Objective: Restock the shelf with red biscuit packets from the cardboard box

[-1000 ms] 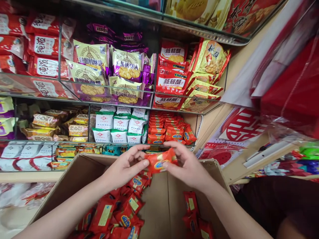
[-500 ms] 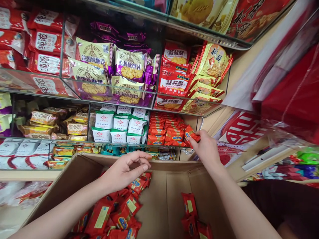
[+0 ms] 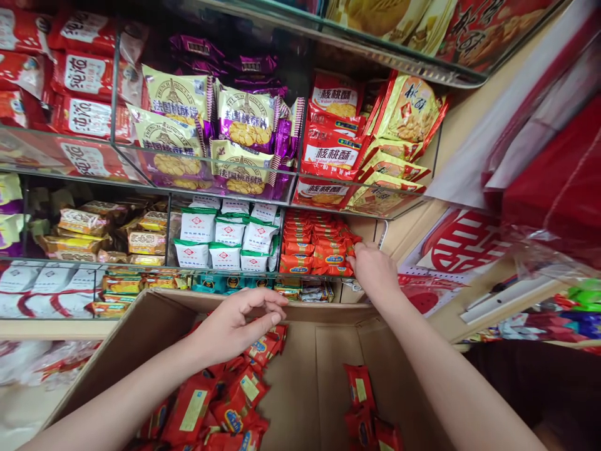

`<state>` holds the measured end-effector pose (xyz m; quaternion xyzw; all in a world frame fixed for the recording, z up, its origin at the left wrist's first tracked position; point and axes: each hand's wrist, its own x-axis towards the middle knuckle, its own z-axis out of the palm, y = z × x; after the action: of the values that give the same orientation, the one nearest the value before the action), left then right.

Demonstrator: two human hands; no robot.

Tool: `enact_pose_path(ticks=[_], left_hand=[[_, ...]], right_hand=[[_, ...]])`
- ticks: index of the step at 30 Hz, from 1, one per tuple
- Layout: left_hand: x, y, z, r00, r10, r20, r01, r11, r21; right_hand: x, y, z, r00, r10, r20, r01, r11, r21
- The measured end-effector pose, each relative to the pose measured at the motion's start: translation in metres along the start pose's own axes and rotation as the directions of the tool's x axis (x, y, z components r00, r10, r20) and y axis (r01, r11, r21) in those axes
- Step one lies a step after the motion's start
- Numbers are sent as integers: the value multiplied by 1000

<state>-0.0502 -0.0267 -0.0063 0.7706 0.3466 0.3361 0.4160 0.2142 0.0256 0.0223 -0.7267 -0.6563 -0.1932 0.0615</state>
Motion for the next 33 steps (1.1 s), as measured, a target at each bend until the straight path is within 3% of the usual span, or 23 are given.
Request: enact_pose_path(ticks=[5,8,15,23,33], left_hand=[[2,1,1,1000,-4,-13,4,999,36],[3,2,2,1000,23,-18,-22,997,68],[2,1,1,1000,11,-28,-8,991,132],[2,3,1,999,12,-34,-6,985,171],[3,0,0,999,39,-38,-31,981,190]], right_hand=[[-7,9,-9,999,-42,25,41,998,45],[-11,12,-11,989,-145,-8,144,970,198],[-2,-2,9,949,-304,-78,309,861,405],[-7,-12,16,925,-286,-250,370,827,423],[-16,-7,21,922,-314,-227,384,823,419]])
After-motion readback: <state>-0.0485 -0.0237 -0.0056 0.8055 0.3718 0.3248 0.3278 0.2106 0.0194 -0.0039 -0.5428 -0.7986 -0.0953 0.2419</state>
